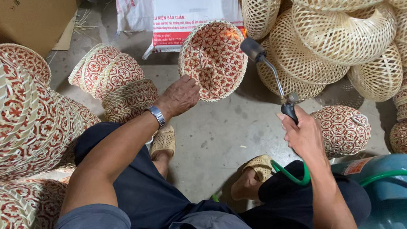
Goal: The person uses a handheld blowtorch to apply heat to the exterior and interior surfaces of small woven baskets. They rotate each basket to cover all sides, then place it aside and pick up the next one from a nearby pile.
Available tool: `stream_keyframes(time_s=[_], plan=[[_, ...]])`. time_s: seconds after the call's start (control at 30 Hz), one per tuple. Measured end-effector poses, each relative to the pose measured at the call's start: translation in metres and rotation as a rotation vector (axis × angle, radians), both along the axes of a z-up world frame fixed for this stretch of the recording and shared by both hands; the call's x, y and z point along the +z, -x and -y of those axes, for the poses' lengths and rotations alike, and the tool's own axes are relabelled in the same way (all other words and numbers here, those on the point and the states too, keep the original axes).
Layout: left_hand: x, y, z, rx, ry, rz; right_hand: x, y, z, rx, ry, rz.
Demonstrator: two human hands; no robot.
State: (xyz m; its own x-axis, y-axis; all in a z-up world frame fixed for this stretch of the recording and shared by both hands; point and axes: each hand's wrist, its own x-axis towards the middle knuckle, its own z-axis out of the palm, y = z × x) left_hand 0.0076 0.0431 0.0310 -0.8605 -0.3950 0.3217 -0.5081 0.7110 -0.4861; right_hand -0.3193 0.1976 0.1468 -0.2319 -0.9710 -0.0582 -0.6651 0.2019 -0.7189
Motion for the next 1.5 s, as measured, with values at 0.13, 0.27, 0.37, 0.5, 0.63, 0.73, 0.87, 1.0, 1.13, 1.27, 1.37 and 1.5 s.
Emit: stream_keyframes(time_s=[0.13,0.27,0.37,0.5,0.63,0.73,0.87,1.0,1.13,1.27,1.37,1.5], plan=[[-0.008,0.004,-0.001,-0.072,0.081,-0.079,0.007,-0.013,0.007,0.013,0.019,0.003],[-0.016,0.009,-0.002,-0.111,0.058,-0.123,0.009,-0.022,0.011,0.087,0.05,0.103],[-0.018,0.008,-0.003,-0.078,0.029,-0.097,0.008,-0.023,0.011,0.057,0.019,-0.038],[-0.016,0.01,-0.005,-0.075,0.038,-0.106,-0.006,-0.021,0.011,0.082,0.054,-0.168],[-0.015,0.013,-0.008,-0.087,0.086,-0.173,-0.028,-0.015,0.011,0.159,0.168,-0.329],[-0.014,0.013,-0.008,-0.061,0.049,-0.153,-0.028,-0.012,0.012,0.183,-0.009,-0.339],[-0.014,0.018,-0.01,-0.07,0.06,-0.194,-0.024,-0.025,0.01,0.215,0.052,-0.273],[-0.008,0.024,-0.017,-0.024,0.048,-0.091,-0.011,-0.037,0.014,0.195,-0.004,-0.128],[0.0,0.022,-0.023,-0.08,0.075,-0.26,-0.007,-0.036,0.014,0.115,0.02,-0.008],[0.0,0.032,-0.031,-0.109,-0.035,-0.323,-0.026,-0.04,0.013,-0.155,0.218,0.145],[0.0,0.05,-0.041,-0.145,-0.19,-0.32,-0.036,-0.038,0.027,-0.232,0.262,0.26],[0.007,0.067,-0.061,-0.215,-0.207,-0.278,-0.046,-0.042,0.046,-0.224,0.298,0.448]])
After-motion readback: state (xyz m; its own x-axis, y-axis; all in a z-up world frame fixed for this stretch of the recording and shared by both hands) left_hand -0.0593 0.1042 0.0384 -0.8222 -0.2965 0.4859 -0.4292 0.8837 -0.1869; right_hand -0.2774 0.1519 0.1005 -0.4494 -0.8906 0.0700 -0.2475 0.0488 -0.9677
